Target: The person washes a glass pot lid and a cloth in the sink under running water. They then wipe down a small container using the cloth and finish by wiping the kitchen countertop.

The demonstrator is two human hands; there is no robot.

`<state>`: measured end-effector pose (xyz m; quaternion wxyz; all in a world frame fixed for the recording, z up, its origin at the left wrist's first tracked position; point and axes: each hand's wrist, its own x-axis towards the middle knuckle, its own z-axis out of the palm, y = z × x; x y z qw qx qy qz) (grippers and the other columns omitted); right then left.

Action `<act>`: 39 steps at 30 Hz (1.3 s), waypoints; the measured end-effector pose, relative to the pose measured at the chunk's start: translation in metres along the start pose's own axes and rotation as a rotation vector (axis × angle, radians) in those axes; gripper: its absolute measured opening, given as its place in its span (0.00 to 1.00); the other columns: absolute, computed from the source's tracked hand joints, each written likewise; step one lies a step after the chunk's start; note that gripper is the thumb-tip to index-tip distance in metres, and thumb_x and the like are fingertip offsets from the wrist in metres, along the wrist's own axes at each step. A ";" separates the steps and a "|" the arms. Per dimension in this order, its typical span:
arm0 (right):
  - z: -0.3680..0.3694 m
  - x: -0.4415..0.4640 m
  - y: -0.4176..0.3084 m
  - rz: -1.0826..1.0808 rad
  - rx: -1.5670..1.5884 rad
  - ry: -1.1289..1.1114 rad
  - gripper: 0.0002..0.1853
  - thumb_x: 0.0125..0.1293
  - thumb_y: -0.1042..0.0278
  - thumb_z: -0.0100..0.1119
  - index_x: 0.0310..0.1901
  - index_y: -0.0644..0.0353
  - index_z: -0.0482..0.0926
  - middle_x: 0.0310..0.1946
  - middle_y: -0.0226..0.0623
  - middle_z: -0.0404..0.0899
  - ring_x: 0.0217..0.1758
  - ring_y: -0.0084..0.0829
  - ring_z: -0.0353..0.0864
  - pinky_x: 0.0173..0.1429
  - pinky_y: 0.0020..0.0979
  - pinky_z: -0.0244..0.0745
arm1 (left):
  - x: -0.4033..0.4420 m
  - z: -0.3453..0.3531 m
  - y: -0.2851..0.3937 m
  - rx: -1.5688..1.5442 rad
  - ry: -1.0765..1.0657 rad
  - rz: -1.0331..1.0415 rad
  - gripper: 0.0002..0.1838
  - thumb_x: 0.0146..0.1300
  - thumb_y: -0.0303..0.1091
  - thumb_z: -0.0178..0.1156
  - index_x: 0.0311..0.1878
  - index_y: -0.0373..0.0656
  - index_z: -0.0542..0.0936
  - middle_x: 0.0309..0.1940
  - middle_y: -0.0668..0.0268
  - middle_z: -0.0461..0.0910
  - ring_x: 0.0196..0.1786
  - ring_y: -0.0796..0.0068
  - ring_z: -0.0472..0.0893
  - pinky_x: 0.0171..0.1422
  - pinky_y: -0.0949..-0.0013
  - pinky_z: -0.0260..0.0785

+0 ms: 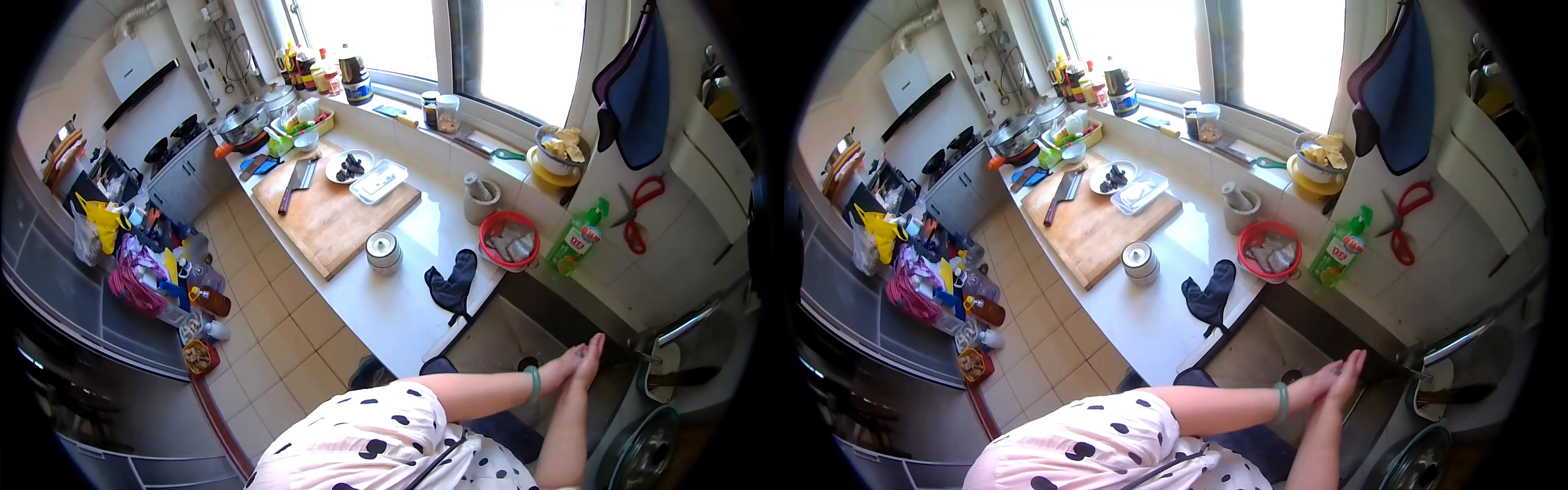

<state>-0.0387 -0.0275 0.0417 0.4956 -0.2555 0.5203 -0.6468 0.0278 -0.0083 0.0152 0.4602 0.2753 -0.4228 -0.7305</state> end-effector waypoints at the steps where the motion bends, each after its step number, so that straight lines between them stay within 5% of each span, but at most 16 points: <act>1: -0.004 0.010 -0.005 0.070 0.054 0.074 0.28 0.67 0.58 0.42 0.66 0.56 0.54 0.67 0.41 0.51 0.68 0.35 0.53 0.68 0.33 0.47 | -0.007 0.011 0.009 0.036 0.029 -0.074 0.33 0.66 0.47 0.44 0.69 0.42 0.49 0.69 0.61 0.49 0.71 0.71 0.46 0.71 0.70 0.38; 3: -0.027 0.017 0.031 -0.095 -0.054 -0.185 0.25 0.67 0.63 0.42 0.64 0.60 0.58 0.65 0.40 0.56 0.67 0.33 0.54 0.69 0.33 0.47 | 0.003 0.008 0.014 -0.125 0.114 -0.012 0.35 0.64 0.54 0.45 0.68 0.42 0.53 0.69 0.62 0.50 0.71 0.70 0.47 0.71 0.69 0.40; 6: 0.010 -0.065 0.009 -0.133 -0.230 -0.314 0.25 0.68 0.63 0.41 0.65 0.62 0.56 0.66 0.37 0.55 0.69 0.31 0.52 0.69 0.30 0.45 | 0.008 -0.013 0.063 -0.465 0.308 -0.593 0.47 0.50 0.73 0.48 0.62 0.41 0.62 0.62 0.59 0.61 0.59 0.72 0.64 0.58 0.69 0.59; 9: 0.024 -0.071 0.003 -0.157 -0.211 -0.300 0.27 0.67 0.63 0.41 0.66 0.61 0.52 0.67 0.39 0.52 0.70 0.35 0.49 0.69 0.33 0.44 | 0.027 -0.025 -0.006 -0.196 0.277 0.007 0.38 0.62 0.58 0.46 0.67 0.43 0.53 0.66 0.64 0.55 0.67 0.74 0.56 0.66 0.72 0.51; 13: 0.022 -0.020 -0.024 0.005 -0.008 0.121 0.29 0.67 0.54 0.43 0.66 0.57 0.54 0.66 0.41 0.53 0.70 0.34 0.50 0.69 0.31 0.45 | -0.019 0.011 0.029 -0.187 0.034 -0.186 0.35 0.66 0.48 0.44 0.69 0.42 0.45 0.69 0.63 0.49 0.71 0.71 0.47 0.71 0.72 0.40; 16: -0.023 -0.004 0.040 -0.050 0.122 -0.251 0.28 0.67 0.59 0.41 0.66 0.60 0.53 0.66 0.39 0.52 0.70 0.32 0.50 0.68 0.32 0.46 | -0.004 0.009 0.039 -0.382 0.205 -0.141 0.38 0.60 0.60 0.47 0.63 0.39 0.60 0.63 0.60 0.60 0.65 0.70 0.57 0.67 0.68 0.48; 17: -0.009 -0.036 0.029 -0.211 -0.192 -0.392 0.27 0.67 0.65 0.41 0.66 0.61 0.52 0.67 0.40 0.51 0.71 0.33 0.47 0.70 0.32 0.41 | 0.012 -0.004 0.035 -0.564 0.299 -0.232 0.39 0.58 0.64 0.48 0.60 0.39 0.65 0.60 0.60 0.64 0.62 0.70 0.61 0.65 0.67 0.52; 18: 0.005 -0.065 0.016 -0.242 -0.284 -0.390 0.27 0.67 0.66 0.41 0.66 0.61 0.52 0.67 0.41 0.50 0.71 0.33 0.45 0.70 0.32 0.38 | 0.026 -0.031 0.031 -0.423 0.267 -0.358 0.37 0.62 0.61 0.43 0.68 0.49 0.53 0.67 0.68 0.53 0.69 0.75 0.50 0.69 0.71 0.43; 23: 0.015 -0.020 -0.001 -0.160 -0.236 -0.114 0.28 0.66 0.62 0.44 0.66 0.60 0.52 0.66 0.42 0.52 0.70 0.33 0.49 0.69 0.32 0.43 | -0.004 0.003 0.022 -0.249 0.072 -0.040 0.28 0.68 0.47 0.40 0.68 0.46 0.53 0.65 0.66 0.57 0.67 0.74 0.55 0.68 0.72 0.47; 28: -0.025 0.005 0.053 -0.268 -0.196 -0.302 0.28 0.65 0.68 0.45 0.66 0.61 0.53 0.64 0.42 0.56 0.67 0.33 0.56 0.67 0.31 0.50 | -0.006 0.000 0.053 -0.586 0.204 -0.392 0.37 0.61 0.60 0.46 0.65 0.43 0.59 0.65 0.63 0.58 0.67 0.73 0.56 0.69 0.70 0.45; 30: 0.004 -0.067 0.021 -0.342 -0.425 -0.341 0.27 0.65 0.68 0.46 0.65 0.62 0.55 0.65 0.43 0.56 0.67 0.34 0.55 0.68 0.31 0.49 | 0.030 -0.036 0.013 -0.431 0.316 -0.255 0.38 0.60 0.64 0.44 0.64 0.44 0.61 0.64 0.63 0.60 0.66 0.70 0.57 0.69 0.64 0.46; 31: 0.009 -0.073 0.016 -0.336 -0.454 -0.314 0.26 0.65 0.68 0.46 0.64 0.62 0.56 0.65 0.43 0.56 0.68 0.35 0.55 0.68 0.32 0.48 | 0.027 -0.038 0.010 -0.445 0.305 -0.459 0.33 0.63 0.59 0.44 0.64 0.46 0.62 0.62 0.68 0.62 0.64 0.76 0.59 0.67 0.71 0.49; 32: 0.014 -0.063 0.015 -0.287 -0.420 -0.249 0.26 0.65 0.69 0.46 0.64 0.62 0.56 0.65 0.43 0.56 0.68 0.35 0.54 0.68 0.32 0.48 | 0.010 -0.025 0.012 -0.365 0.284 -0.160 0.26 0.66 0.53 0.43 0.62 0.48 0.65 0.56 0.72 0.67 0.58 0.79 0.65 0.64 0.73 0.55; 34: 0.011 -0.025 0.010 -0.162 -0.349 -0.069 0.25 0.65 0.69 0.46 0.63 0.62 0.58 0.65 0.44 0.56 0.68 0.36 0.53 0.69 0.32 0.47 | -0.013 -0.006 0.022 -0.524 0.171 -0.354 0.23 0.66 0.43 0.46 0.63 0.51 0.63 0.51 0.75 0.71 0.51 0.81 0.71 0.55 0.74 0.63; 36: 0.003 -0.005 0.005 -0.089 -0.339 0.042 0.24 0.65 0.69 0.46 0.62 0.63 0.59 0.65 0.45 0.56 0.69 0.37 0.52 0.69 0.32 0.46 | -0.022 0.000 0.014 -0.478 0.077 -0.217 0.25 0.63 0.40 0.48 0.64 0.49 0.61 0.55 0.70 0.70 0.55 0.78 0.69 0.58 0.70 0.61; 39: -0.007 -0.033 0.038 -0.389 -0.570 -0.124 0.23 0.64 0.71 0.47 0.60 0.64 0.62 0.63 0.47 0.58 0.68 0.41 0.53 0.69 0.34 0.48 | -0.013 -0.013 0.019 -0.547 0.115 -0.287 0.28 0.67 0.53 0.39 0.66 0.49 0.57 0.61 0.67 0.64 0.61 0.72 0.64 0.65 0.66 0.54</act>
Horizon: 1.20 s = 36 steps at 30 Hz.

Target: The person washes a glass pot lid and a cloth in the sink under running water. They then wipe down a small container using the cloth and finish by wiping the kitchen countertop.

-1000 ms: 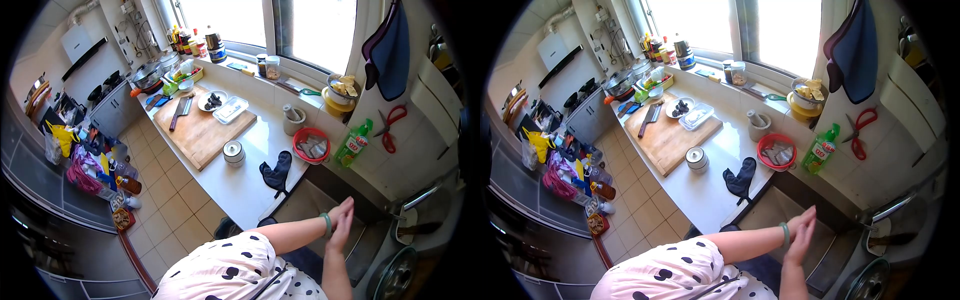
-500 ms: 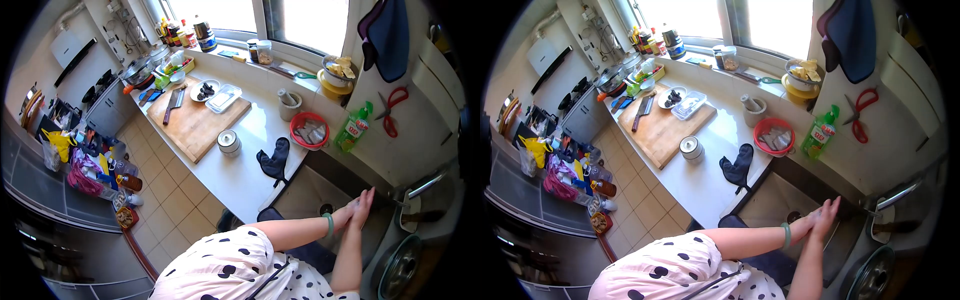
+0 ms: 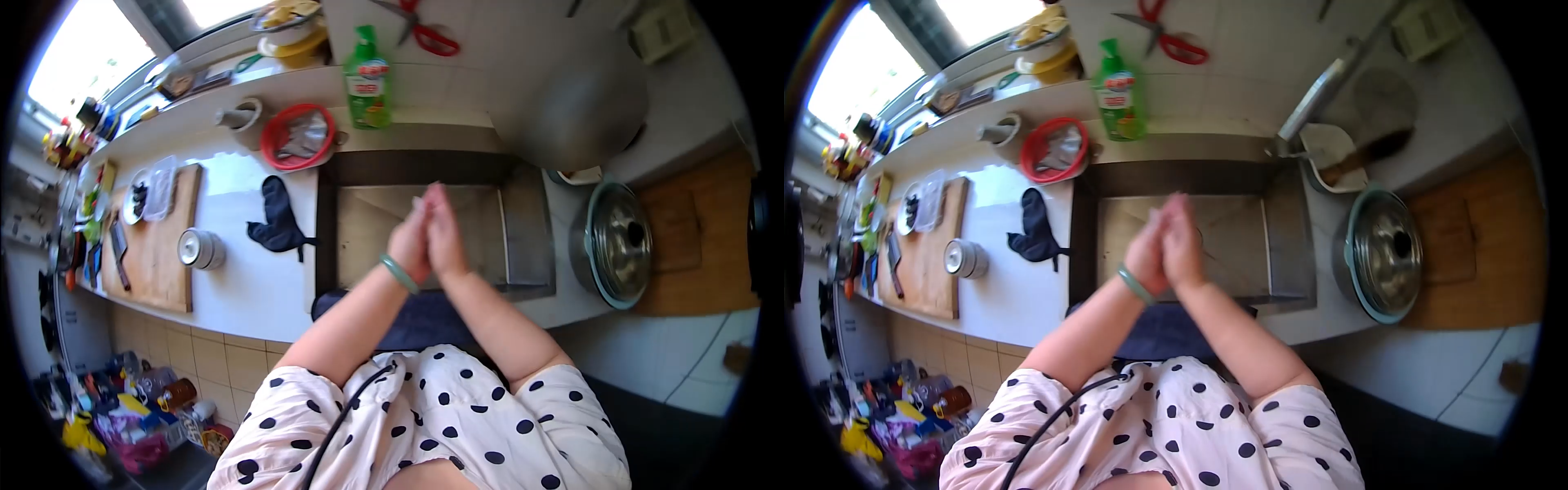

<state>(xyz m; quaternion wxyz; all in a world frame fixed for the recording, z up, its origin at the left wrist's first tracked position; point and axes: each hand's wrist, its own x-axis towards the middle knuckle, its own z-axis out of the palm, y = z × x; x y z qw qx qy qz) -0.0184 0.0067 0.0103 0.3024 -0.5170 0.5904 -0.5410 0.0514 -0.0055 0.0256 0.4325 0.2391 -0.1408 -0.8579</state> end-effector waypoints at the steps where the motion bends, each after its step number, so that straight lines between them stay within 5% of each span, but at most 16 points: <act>1: 0.004 -0.019 0.007 -0.156 -0.091 -0.029 0.22 0.63 0.72 0.48 0.60 0.64 0.63 0.63 0.48 0.59 0.68 0.43 0.54 0.69 0.35 0.49 | 0.006 -0.005 0.008 0.034 0.021 0.065 0.32 0.65 0.59 0.37 0.66 0.48 0.57 0.62 0.65 0.62 0.62 0.70 0.63 0.65 0.66 0.55; 4: 0.007 -0.024 0.001 -0.128 -0.061 -0.041 0.22 0.63 0.72 0.48 0.59 0.64 0.64 0.62 0.50 0.59 0.67 0.46 0.54 0.68 0.35 0.50 | 0.004 0.000 0.008 0.039 0.179 -0.059 0.31 0.66 0.56 0.40 0.66 0.48 0.55 0.63 0.62 0.61 0.62 0.69 0.63 0.64 0.66 0.56; 6: 0.005 0.007 0.002 0.064 0.079 0.042 0.23 0.64 0.68 0.47 0.60 0.64 0.63 0.63 0.53 0.57 0.68 0.46 0.54 0.68 0.35 0.50 | 0.000 -0.008 -0.013 -0.010 0.090 -0.150 0.28 0.67 0.50 0.41 0.66 0.48 0.56 0.61 0.64 0.63 0.61 0.71 0.64 0.64 0.67 0.57; 10: -0.002 0.023 0.017 0.153 0.012 0.142 0.23 0.64 0.67 0.46 0.61 0.63 0.62 0.62 0.54 0.57 0.67 0.45 0.55 0.68 0.34 0.50 | -0.004 0.017 -0.003 0.036 0.047 -0.001 0.22 0.69 0.45 0.40 0.63 0.49 0.61 0.56 0.68 0.68 0.56 0.74 0.69 0.61 0.68 0.60; 11: 0.004 0.007 0.014 0.139 0.438 0.050 0.23 0.64 0.69 0.46 0.61 0.61 0.62 0.64 0.54 0.54 0.68 0.45 0.52 0.69 0.35 0.48 | 0.004 0.010 0.006 0.050 -0.004 0.012 0.24 0.68 0.48 0.39 0.65 0.51 0.60 0.59 0.68 0.66 0.60 0.72 0.66 0.63 0.67 0.57; 12: 0.001 -0.014 0.009 -0.118 0.035 -0.049 0.22 0.64 0.70 0.45 0.61 0.59 0.63 0.64 0.54 0.53 0.69 0.45 0.51 0.69 0.36 0.48 | 0.006 0.006 0.013 0.037 0.119 -0.047 0.27 0.67 0.54 0.40 0.65 0.52 0.59 0.60 0.66 0.66 0.60 0.71 0.66 0.64 0.66 0.57; 15: 0.011 -0.034 -0.027 -0.254 -0.156 -0.037 0.23 0.66 0.66 0.44 0.61 0.61 0.61 0.62 0.53 0.57 0.68 0.43 0.52 0.68 0.36 0.48 | 0.018 -0.010 0.014 0.118 0.234 -0.021 0.31 0.64 0.56 0.44 0.66 0.51 0.56 0.62 0.61 0.62 0.63 0.71 0.62 0.65 0.66 0.55; 18: 0.002 0.016 -0.013 0.122 0.177 0.105 0.26 0.66 0.61 0.44 0.62 0.65 0.59 0.63 0.53 0.57 0.68 0.42 0.54 0.68 0.33 0.49 | -0.001 0.008 -0.002 0.045 0.065 -0.132 0.31 0.65 0.49 0.45 0.67 0.47 0.53 0.65 0.63 0.57 0.66 0.71 0.57 0.67 0.67 0.50; 19: -0.007 0.034 -0.014 0.236 0.247 0.167 0.29 0.66 0.56 0.44 0.62 0.67 0.57 0.63 0.52 0.57 0.67 0.40 0.56 0.67 0.31 0.51 | -0.006 0.019 -0.009 0.129 -0.063 0.067 0.28 0.65 0.43 0.45 0.66 0.44 0.55 0.62 0.64 0.62 0.64 0.71 0.61 0.65 0.69 0.54; 20: -0.011 0.038 -0.013 0.370 0.449 0.196 0.29 0.65 0.55 0.45 0.62 0.68 0.58 0.62 0.51 0.60 0.65 0.38 0.59 0.66 0.31 0.52 | -0.001 0.010 -0.015 0.200 -0.113 0.111 0.28 0.65 0.42 0.46 0.66 0.45 0.55 0.60 0.65 0.64 0.61 0.71 0.65 0.63 0.69 0.57; 22: -0.005 0.019 -0.015 0.213 0.359 0.029 0.27 0.65 0.55 0.46 0.60 0.66 0.62 0.59 0.48 0.65 0.62 0.37 0.62 0.65 0.30 0.54 | 0.007 -0.009 -0.015 0.222 0.027 0.079 0.27 0.66 0.42 0.45 0.66 0.44 0.54 0.60 0.65 0.65 0.58 0.71 0.68 0.61 0.70 0.59; 24: 0.019 -0.017 -0.024 0.126 0.336 0.158 0.17 0.63 0.68 0.50 0.53 0.61 0.70 0.49 0.41 0.73 0.54 0.32 0.71 0.59 0.29 0.61 | 0.010 -0.006 0.006 0.123 0.010 0.148 0.27 0.67 0.45 0.44 0.66 0.44 0.56 0.59 0.64 0.65 0.57 0.71 0.68 0.61 0.69 0.59; 25: 0.018 -0.015 -0.020 0.171 0.380 0.112 0.14 0.62 0.70 0.50 0.50 0.61 0.71 0.46 0.40 0.74 0.51 0.31 0.72 0.56 0.29 0.64 | 0.007 0.012 0.015 0.246 0.285 0.204 0.27 0.68 0.49 0.39 0.64 0.43 0.59 0.56 0.64 0.67 0.55 0.71 0.68 0.61 0.69 0.59; 28: 0.006 0.004 -0.018 0.435 0.646 0.090 0.07 0.61 0.72 0.50 0.41 0.61 0.72 0.36 0.37 0.74 0.40 0.28 0.74 0.46 0.28 0.71 | 0.019 -0.003 0.005 0.228 0.363 0.230 0.28 0.68 0.53 0.37 0.64 0.43 0.60 0.56 0.64 0.67 0.57 0.70 0.67 0.61 0.67 0.58; 29: 0.003 0.011 -0.016 0.473 0.742 0.122 0.06 0.62 0.71 0.49 0.40 0.60 0.71 0.35 0.36 0.73 0.38 0.28 0.74 0.39 0.28 0.72 | 0.017 0.001 0.004 0.128 0.344 0.162 0.30 0.67 0.55 0.36 0.64 0.42 0.60 0.58 0.63 0.66 0.59 0.68 0.65 0.63 0.66 0.56; 36: -0.003 0.031 -0.015 0.562 0.794 0.189 0.10 0.64 0.62 0.50 0.40 0.59 0.71 0.31 0.33 0.72 0.30 0.26 0.73 0.32 0.27 0.69 | 0.006 0.007 0.017 0.191 0.072 0.057 0.30 0.67 0.53 0.40 0.63 0.41 0.61 0.57 0.64 0.67 0.58 0.71 0.65 0.63 0.67 0.55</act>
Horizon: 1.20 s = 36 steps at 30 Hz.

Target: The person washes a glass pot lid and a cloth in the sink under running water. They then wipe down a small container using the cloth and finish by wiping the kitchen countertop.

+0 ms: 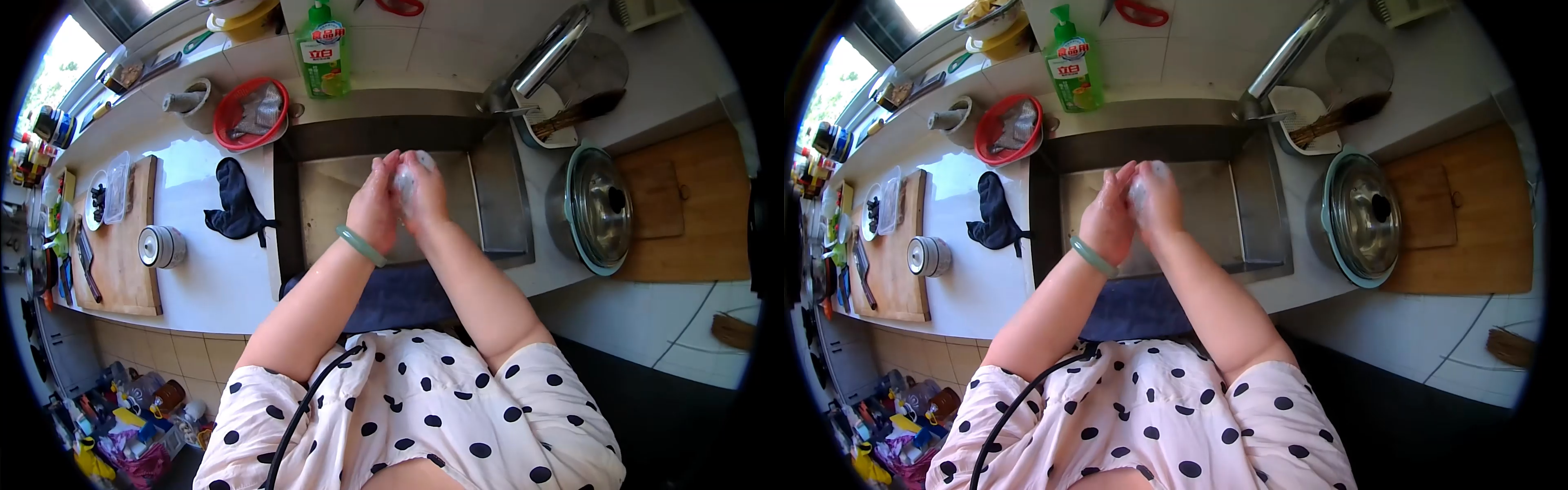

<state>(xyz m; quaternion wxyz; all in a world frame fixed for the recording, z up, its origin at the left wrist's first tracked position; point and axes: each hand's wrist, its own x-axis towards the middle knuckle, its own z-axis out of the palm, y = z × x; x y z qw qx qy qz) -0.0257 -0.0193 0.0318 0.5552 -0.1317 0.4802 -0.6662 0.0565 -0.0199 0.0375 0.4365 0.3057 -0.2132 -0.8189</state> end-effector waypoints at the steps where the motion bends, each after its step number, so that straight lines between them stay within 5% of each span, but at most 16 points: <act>1: 0.001 0.004 -0.001 -0.015 -0.017 -0.019 0.11 0.64 0.61 0.50 0.39 0.59 0.71 0.30 0.32 0.72 0.30 0.26 0.72 0.32 0.27 0.68 | -0.001 0.000 0.004 0.064 -0.009 -0.010 0.29 0.66 0.51 0.42 0.63 0.41 0.60 0.58 0.65 0.67 0.58 0.72 0.65 0.63 0.68 0.55; 6: -0.001 0.020 -0.008 -0.111 0.006 -0.020 0.13 0.64 0.57 0.51 0.32 0.59 0.71 0.26 0.29 0.70 0.28 0.23 0.69 0.32 0.26 0.66 | -0.007 0.013 0.017 0.150 -0.148 -0.011 0.28 0.64 0.39 0.51 0.64 0.40 0.59 0.57 0.67 0.68 0.57 0.75 0.67 0.62 0.71 0.55; 10: -0.010 0.029 -0.016 0.040 0.016 -0.047 0.14 0.63 0.54 0.51 0.28 0.56 0.70 0.25 0.29 0.70 0.27 0.22 0.68 0.31 0.26 0.64 | -0.003 0.011 0.022 0.290 -0.206 -0.017 0.29 0.59 0.33 0.56 0.64 0.39 0.60 0.56 0.66 0.68 0.58 0.75 0.67 0.62 0.71 0.56; 14: -0.016 0.027 -0.024 0.201 -0.058 -0.096 0.14 0.60 0.57 0.56 0.41 0.57 0.71 0.35 0.33 0.72 0.36 0.24 0.71 0.39 0.26 0.67 | 0.005 -0.005 0.013 0.744 -0.058 0.169 0.28 0.56 0.30 0.59 0.61 0.39 0.64 0.52 0.65 0.71 0.56 0.72 0.70 0.59 0.70 0.60; 16: -0.010 0.011 -0.023 0.108 -0.093 -0.163 0.20 0.59 0.60 0.59 0.50 0.58 0.68 0.41 0.36 0.72 0.42 0.26 0.72 0.45 0.27 0.68 | 0.010 -0.021 0.006 1.158 -0.005 0.380 0.28 0.55 0.29 0.60 0.60 0.40 0.65 0.48 0.66 0.74 0.52 0.71 0.72 0.57 0.71 0.63; 17: -0.017 0.010 -0.023 0.162 -0.085 -0.238 0.32 0.57 0.66 0.61 0.61 0.58 0.59 0.50 0.39 0.68 0.49 0.28 0.71 0.51 0.29 0.67 | 0.008 -0.024 0.005 1.260 0.048 0.452 0.24 0.57 0.31 0.59 0.58 0.42 0.68 0.43 0.67 0.76 0.47 0.75 0.75 0.52 0.72 0.67; 20: -0.022 0.001 -0.024 0.095 -0.272 -0.266 0.33 0.57 0.70 0.59 0.63 0.57 0.56 0.53 0.40 0.66 0.50 0.29 0.71 0.52 0.30 0.67 | 0.004 -0.024 0.007 0.464 0.149 0.035 0.19 0.59 0.33 0.57 0.54 0.44 0.70 0.42 0.68 0.76 0.44 0.79 0.75 0.47 0.72 0.69; 24: -0.042 0.009 -0.028 0.193 -0.239 -0.278 0.20 0.59 0.72 0.55 0.54 0.62 0.67 0.48 0.36 0.72 0.48 0.27 0.73 0.51 0.32 0.69 | 0.001 -0.028 0.012 0.030 0.153 -0.080 0.11 0.63 0.37 0.52 0.47 0.46 0.71 0.41 0.70 0.76 0.43 0.77 0.76 0.45 0.68 0.70; 31: -0.046 0.006 -0.043 0.182 -0.066 -0.141 0.10 0.61 0.67 0.54 0.44 0.58 0.73 0.41 0.31 0.76 0.45 0.26 0.74 0.50 0.32 0.69 | -0.001 -0.044 0.009 -0.080 0.065 -0.079 0.19 0.64 0.41 0.50 0.56 0.46 0.66 0.51 0.66 0.70 0.51 0.68 0.72 0.49 0.60 0.69; 34: -0.042 0.001 -0.042 0.200 -0.085 -0.154 0.09 0.61 0.67 0.54 0.42 0.57 0.73 0.39 0.29 0.76 0.43 0.24 0.75 0.48 0.31 0.69 | -0.003 -0.026 0.003 0.197 0.027 -0.128 0.23 0.63 0.38 0.51 0.60 0.46 0.61 0.51 0.65 0.68 0.51 0.71 0.71 0.48 0.61 0.69; 36: -0.039 -0.002 -0.040 0.209 -0.070 -0.182 0.08 0.61 0.66 0.55 0.41 0.55 0.73 0.38 0.27 0.76 0.41 0.23 0.75 0.46 0.28 0.69 | -0.001 -0.020 0.002 0.262 0.160 -0.100 0.17 0.61 0.35 0.54 0.53 0.46 0.67 0.44 0.67 0.72 0.46 0.72 0.74 0.46 0.65 0.70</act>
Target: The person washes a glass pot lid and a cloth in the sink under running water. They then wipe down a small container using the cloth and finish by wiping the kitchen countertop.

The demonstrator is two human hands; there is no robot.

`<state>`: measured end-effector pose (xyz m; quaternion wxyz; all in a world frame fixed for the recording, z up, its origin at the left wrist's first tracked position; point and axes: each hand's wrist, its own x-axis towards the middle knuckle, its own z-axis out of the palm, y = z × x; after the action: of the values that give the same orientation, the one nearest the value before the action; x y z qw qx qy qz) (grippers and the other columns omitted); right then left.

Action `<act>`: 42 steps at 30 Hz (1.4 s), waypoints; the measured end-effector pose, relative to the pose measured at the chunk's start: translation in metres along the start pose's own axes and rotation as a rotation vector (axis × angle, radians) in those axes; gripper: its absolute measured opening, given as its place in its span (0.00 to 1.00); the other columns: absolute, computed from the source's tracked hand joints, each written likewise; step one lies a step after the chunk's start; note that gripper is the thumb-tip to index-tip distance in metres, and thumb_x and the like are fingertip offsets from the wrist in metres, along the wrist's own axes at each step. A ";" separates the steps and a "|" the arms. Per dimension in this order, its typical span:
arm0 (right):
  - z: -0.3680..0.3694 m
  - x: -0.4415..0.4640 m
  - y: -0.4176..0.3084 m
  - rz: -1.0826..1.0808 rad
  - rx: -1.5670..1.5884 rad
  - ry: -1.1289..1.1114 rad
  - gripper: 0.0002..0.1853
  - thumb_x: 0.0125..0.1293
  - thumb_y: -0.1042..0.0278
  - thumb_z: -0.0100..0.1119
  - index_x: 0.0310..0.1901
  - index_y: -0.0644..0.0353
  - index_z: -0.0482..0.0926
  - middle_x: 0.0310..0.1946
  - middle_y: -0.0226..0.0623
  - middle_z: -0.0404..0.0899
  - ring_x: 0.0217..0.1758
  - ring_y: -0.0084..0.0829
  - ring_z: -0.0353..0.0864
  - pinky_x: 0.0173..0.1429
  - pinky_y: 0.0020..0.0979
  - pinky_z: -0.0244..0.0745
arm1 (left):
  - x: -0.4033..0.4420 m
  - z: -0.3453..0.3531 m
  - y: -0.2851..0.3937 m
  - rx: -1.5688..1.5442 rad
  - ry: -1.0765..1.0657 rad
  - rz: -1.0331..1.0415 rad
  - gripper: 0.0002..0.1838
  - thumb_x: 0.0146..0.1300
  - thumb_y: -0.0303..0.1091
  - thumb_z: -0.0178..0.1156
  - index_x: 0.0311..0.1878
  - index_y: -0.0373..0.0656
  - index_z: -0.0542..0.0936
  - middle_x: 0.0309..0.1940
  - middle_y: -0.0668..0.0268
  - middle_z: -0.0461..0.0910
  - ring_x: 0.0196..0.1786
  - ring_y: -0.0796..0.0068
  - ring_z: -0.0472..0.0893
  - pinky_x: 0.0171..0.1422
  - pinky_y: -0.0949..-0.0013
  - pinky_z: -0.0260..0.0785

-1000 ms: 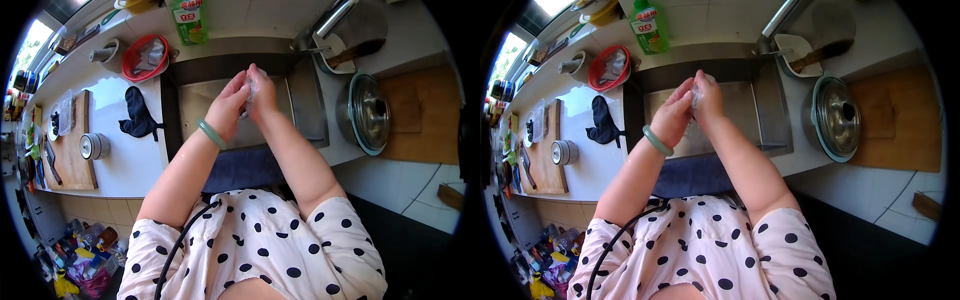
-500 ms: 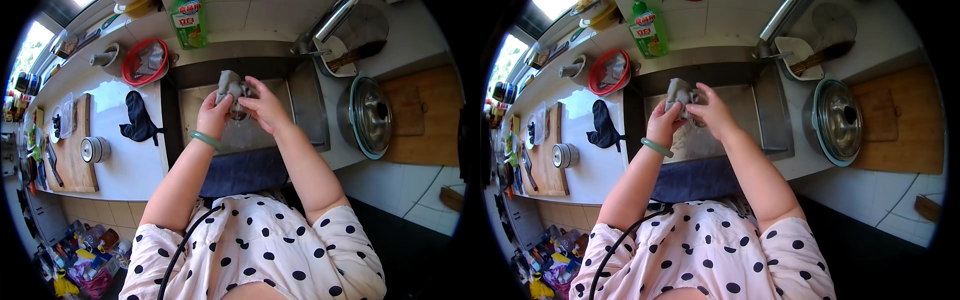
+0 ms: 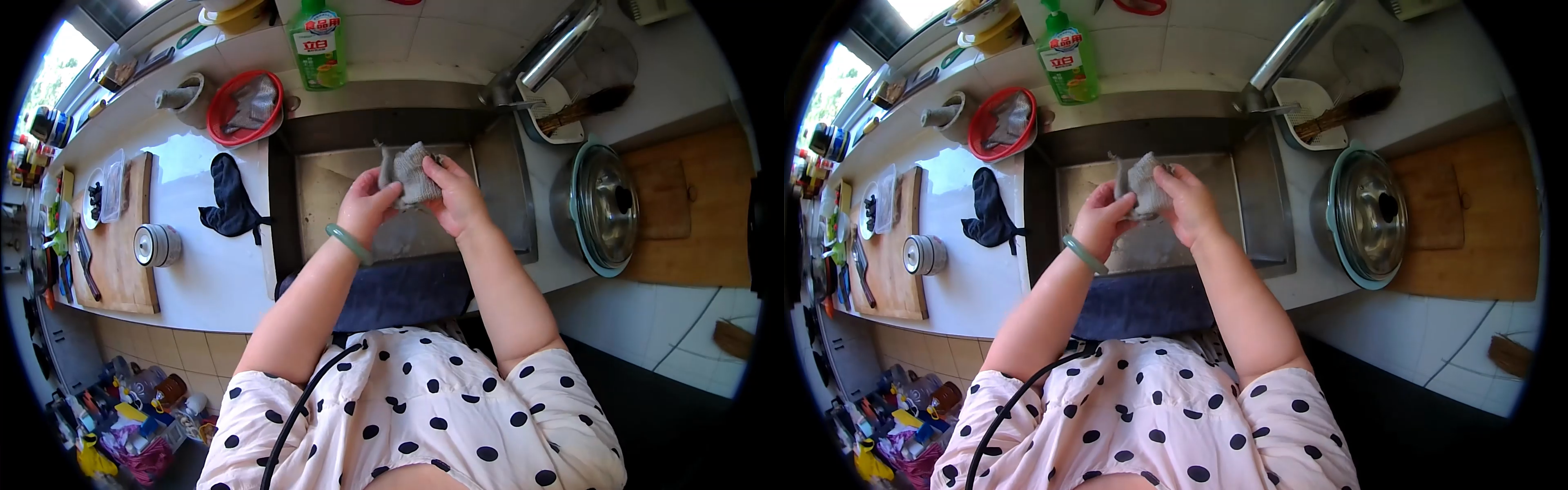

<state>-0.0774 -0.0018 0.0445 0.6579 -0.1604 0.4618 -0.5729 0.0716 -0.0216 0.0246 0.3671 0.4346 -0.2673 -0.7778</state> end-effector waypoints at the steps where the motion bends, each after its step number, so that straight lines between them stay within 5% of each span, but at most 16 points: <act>1: -0.002 0.002 -0.001 -0.015 -0.010 0.052 0.07 0.61 0.66 0.55 0.41 0.55 0.73 0.37 0.26 0.75 0.41 0.22 0.74 0.45 0.27 0.69 | 0.005 -0.004 -0.004 -0.078 0.068 0.006 0.15 0.61 0.34 0.54 0.50 0.46 0.69 0.42 0.67 0.73 0.45 0.72 0.75 0.46 0.65 0.71; 3: -0.012 0.006 -0.005 -0.053 -0.031 0.157 0.07 0.61 0.66 0.55 0.40 0.54 0.73 0.36 0.24 0.75 0.39 0.20 0.74 0.44 0.24 0.68 | 0.014 -0.011 -0.009 -0.298 0.183 0.017 0.06 0.63 0.33 0.52 0.41 0.46 0.72 0.37 0.67 0.76 0.41 0.69 0.77 0.47 0.64 0.70; 7: -0.032 0.019 -0.001 -0.168 0.016 0.142 0.07 0.61 0.65 0.55 0.41 0.52 0.73 0.35 0.24 0.74 0.39 0.20 0.73 0.42 0.24 0.68 | 0.011 -0.024 -0.008 -0.558 -0.078 0.042 0.09 0.66 0.39 0.46 0.42 0.45 0.72 0.42 0.63 0.77 0.46 0.64 0.76 0.51 0.58 0.68; 13: -0.016 0.014 0.005 -0.177 0.107 0.232 0.15 0.64 0.65 0.51 0.51 0.59 0.67 0.44 0.30 0.73 0.45 0.28 0.74 0.49 0.30 0.70 | 0.014 -0.007 -0.007 -0.767 -0.052 -0.150 0.14 0.67 0.43 0.44 0.42 0.44 0.72 0.41 0.62 0.77 0.47 0.64 0.76 0.52 0.62 0.68; 17: 0.000 0.012 0.046 -0.506 -0.519 0.133 0.06 0.64 0.65 0.50 0.39 0.57 0.72 0.34 0.34 0.74 0.40 0.31 0.74 0.45 0.31 0.69 | 0.046 -0.015 -0.045 -0.598 -0.012 -0.225 0.15 0.66 0.46 0.46 0.42 0.45 0.72 0.34 0.67 0.76 0.39 0.68 0.76 0.42 0.63 0.69; 20: 0.014 -0.010 0.059 -0.715 -1.293 0.068 0.10 0.62 0.61 0.52 0.38 0.57 0.73 0.29 0.44 0.77 0.34 0.41 0.77 0.39 0.32 0.71 | 0.062 -0.025 -0.064 -0.763 -0.378 -0.312 0.15 0.66 0.48 0.47 0.40 0.46 0.72 0.32 0.70 0.75 0.35 0.70 0.75 0.41 0.63 0.69; 23: 0.003 0.005 0.040 -0.609 -1.244 0.245 0.11 0.60 0.60 0.54 0.38 0.58 0.73 0.27 0.49 0.75 0.32 0.47 0.75 0.37 0.34 0.71 | 0.046 0.013 -0.051 -0.381 -0.030 -0.365 0.16 0.64 0.49 0.49 0.43 0.47 0.72 0.34 0.70 0.76 0.36 0.71 0.76 0.41 0.64 0.69; 26: -0.044 0.043 0.015 -0.484 -1.083 0.319 0.11 0.59 0.60 0.55 0.34 0.59 0.73 0.30 0.45 0.76 0.34 0.46 0.76 0.37 0.40 0.70 | 0.022 0.039 -0.021 -0.221 -0.098 -0.343 0.14 0.62 0.44 0.53 0.46 0.46 0.72 0.37 0.69 0.77 0.38 0.73 0.77 0.42 0.66 0.69; 28: -0.086 0.073 -0.008 -0.579 -1.109 0.352 0.10 0.55 0.65 0.59 0.36 0.60 0.74 0.34 0.44 0.76 0.40 0.44 0.74 0.42 0.38 0.69 | 0.025 0.041 -0.017 -0.160 -0.230 -0.285 0.13 0.62 0.40 0.54 0.46 0.46 0.72 0.38 0.68 0.77 0.38 0.73 0.77 0.42 0.67 0.70; 32: -0.138 0.102 -0.103 -1.109 -1.651 0.727 0.15 0.53 0.68 0.60 0.44 0.58 0.74 0.47 0.47 0.70 0.52 0.46 0.68 0.54 0.39 0.65 | 0.037 0.056 0.001 -0.153 -0.262 -0.200 0.09 0.61 0.35 0.55 0.43 0.44 0.72 0.36 0.68 0.76 0.37 0.75 0.76 0.43 0.68 0.70; 37: -0.176 0.117 -0.159 -0.638 -1.826 0.562 0.19 0.55 0.64 0.57 0.49 0.59 0.73 0.49 0.46 0.69 0.54 0.46 0.67 0.56 0.40 0.65 | 0.065 0.062 -0.007 -0.263 -0.244 -0.182 0.12 0.62 0.32 0.53 0.48 0.44 0.70 0.41 0.65 0.76 0.43 0.70 0.76 0.49 0.65 0.70; 42: -0.164 0.107 -0.155 -0.538 -1.776 0.612 0.18 0.54 0.64 0.57 0.47 0.60 0.75 0.47 0.44 0.71 0.54 0.44 0.68 0.55 0.39 0.66 | 0.082 0.068 -0.010 -0.221 -0.263 -0.156 0.10 0.62 0.31 0.52 0.47 0.44 0.71 0.41 0.65 0.76 0.43 0.70 0.77 0.48 0.63 0.71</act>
<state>-0.3102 -0.0912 0.0287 -0.0033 -0.5422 0.8240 -0.1643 -0.0203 -0.0752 0.0108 0.3128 0.3055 -0.1916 -0.8787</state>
